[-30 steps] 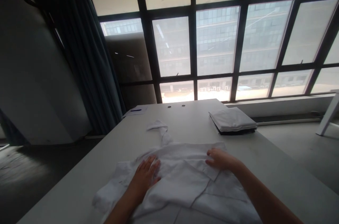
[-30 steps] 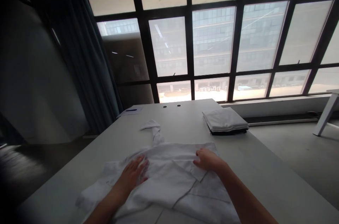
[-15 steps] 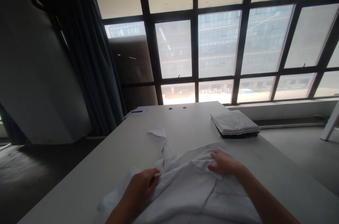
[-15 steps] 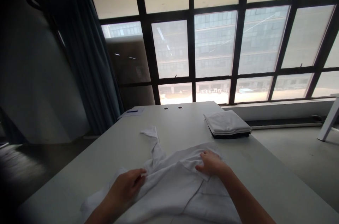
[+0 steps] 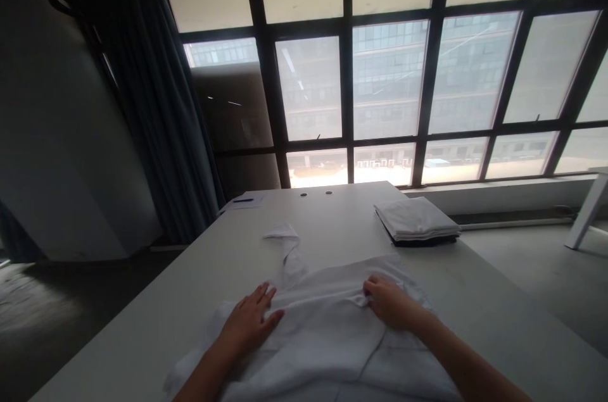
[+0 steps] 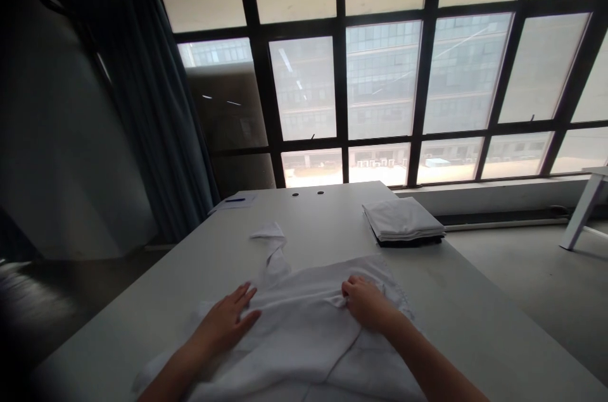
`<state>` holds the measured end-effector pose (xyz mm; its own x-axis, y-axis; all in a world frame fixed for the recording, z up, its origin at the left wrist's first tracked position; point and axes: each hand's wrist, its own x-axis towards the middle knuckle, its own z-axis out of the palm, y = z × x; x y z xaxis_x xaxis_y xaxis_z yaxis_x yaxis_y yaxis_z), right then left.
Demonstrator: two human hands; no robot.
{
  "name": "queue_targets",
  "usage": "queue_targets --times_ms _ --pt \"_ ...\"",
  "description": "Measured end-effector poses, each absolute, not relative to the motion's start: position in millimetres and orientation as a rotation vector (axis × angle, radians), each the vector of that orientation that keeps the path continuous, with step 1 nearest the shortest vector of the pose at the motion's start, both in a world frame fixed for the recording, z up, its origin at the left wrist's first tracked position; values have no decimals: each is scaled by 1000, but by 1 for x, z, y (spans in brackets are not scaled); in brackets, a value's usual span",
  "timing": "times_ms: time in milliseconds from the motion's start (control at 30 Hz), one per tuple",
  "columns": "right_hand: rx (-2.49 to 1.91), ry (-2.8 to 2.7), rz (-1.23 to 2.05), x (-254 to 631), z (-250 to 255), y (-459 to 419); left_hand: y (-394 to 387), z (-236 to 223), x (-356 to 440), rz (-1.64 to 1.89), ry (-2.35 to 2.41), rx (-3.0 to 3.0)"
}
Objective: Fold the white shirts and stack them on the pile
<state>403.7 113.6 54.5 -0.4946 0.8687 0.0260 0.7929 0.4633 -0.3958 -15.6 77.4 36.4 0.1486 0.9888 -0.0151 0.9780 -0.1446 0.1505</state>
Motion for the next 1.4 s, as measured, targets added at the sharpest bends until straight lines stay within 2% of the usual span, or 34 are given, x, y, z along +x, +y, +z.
queue_targets --times_ms 200,333,467,533,667,733,800,900,967,1133,1400 --pt "-1622 -2215 391 434 61 141 115 40 -26 40 2231 2174" --pt "-1713 -1981 373 443 90 162 125 49 -3 147 2359 2181" --pt "-1630 -1893 499 436 128 144 116 57 17 159 2259 2214" --pt "-1477 -1952 677 431 148 110 107 58 20 112 2169 2206" --pt "-731 -2322 1606 426 178 32 84 61 9 -25 2022 2161" --pt "-589 -2374 1762 423 176 11 74 65 1 -88 1964 2146" --pt "-803 -2344 1526 419 156 10 67 72 -5 -118 1874 2130" --pt "-1244 -2328 845 414 101 29 62 82 -8 -85 1756 2102" --pt "-1414 -2402 662 414 62 46 61 86 -9 -41 1765 2092" --pt "-1501 -2468 454 420 11 84 70 77 -13 -53 1837 2080" --pt "-1549 -2447 358 425 12 150 132 47 -13 45 1880 2182"
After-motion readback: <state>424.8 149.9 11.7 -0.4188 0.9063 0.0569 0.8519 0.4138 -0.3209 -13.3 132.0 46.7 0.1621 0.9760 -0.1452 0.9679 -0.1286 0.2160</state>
